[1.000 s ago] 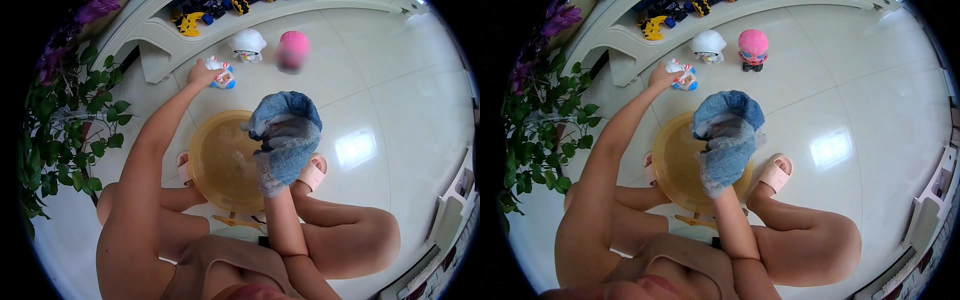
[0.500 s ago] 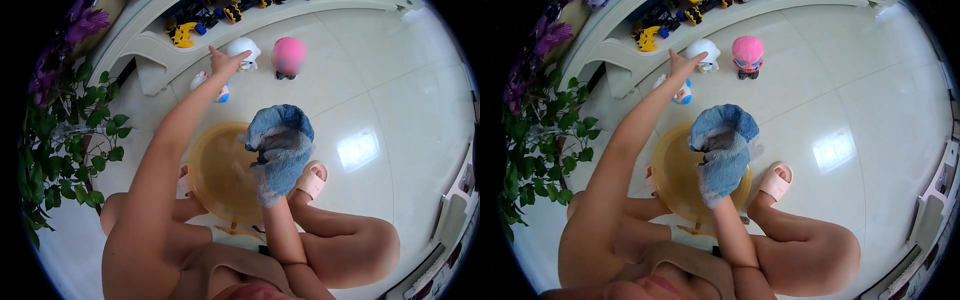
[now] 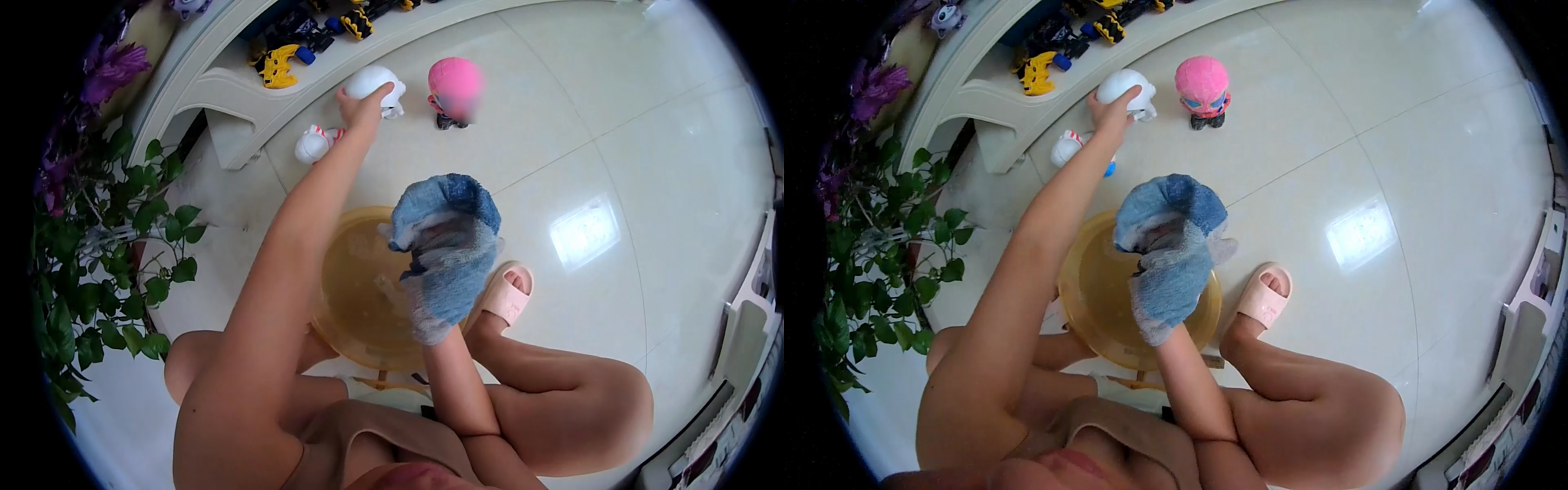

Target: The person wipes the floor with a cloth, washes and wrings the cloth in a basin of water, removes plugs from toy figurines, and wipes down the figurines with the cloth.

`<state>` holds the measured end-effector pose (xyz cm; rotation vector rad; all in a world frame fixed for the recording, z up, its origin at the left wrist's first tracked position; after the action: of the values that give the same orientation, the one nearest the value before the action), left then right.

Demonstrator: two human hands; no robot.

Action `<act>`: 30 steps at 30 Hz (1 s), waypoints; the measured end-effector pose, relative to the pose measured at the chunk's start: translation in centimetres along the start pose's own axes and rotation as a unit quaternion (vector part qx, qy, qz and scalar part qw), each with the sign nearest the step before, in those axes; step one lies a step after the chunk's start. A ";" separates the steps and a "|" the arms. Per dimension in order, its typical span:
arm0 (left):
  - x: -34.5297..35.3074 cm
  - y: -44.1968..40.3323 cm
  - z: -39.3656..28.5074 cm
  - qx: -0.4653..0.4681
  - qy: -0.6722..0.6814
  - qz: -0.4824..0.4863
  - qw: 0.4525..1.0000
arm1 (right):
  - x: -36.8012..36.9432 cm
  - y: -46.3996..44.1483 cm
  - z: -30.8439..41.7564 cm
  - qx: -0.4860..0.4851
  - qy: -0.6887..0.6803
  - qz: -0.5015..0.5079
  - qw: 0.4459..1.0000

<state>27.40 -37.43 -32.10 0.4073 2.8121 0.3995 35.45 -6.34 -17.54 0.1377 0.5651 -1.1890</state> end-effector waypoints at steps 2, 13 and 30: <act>-0.1 -0.6 -0.1 0.025 -0.008 -0.011 1.000 | -0.3 0.0 0.1 0.001 0.000 -0.002 1.000; -10.8 14.2 -17.1 0.398 -0.244 0.137 0.874 | -0.2 0.2 3.0 0.037 -0.039 0.122 0.991; -27.9 45.0 -24.3 0.620 -0.282 0.125 0.721 | -5.7 5.8 16.8 -0.069 -0.551 0.198 0.808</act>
<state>56.45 -10.16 10.45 0.9324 1.9700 -1.4174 45.05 -5.88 -1.48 -0.5284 -0.4090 -0.6361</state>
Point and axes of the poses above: each hand's wrist, its own y-axis away from the middle knuckle, its own x-axis out of the palm, z = x × y, the point moved 6 cm from there along -y, towards the middle knuckle
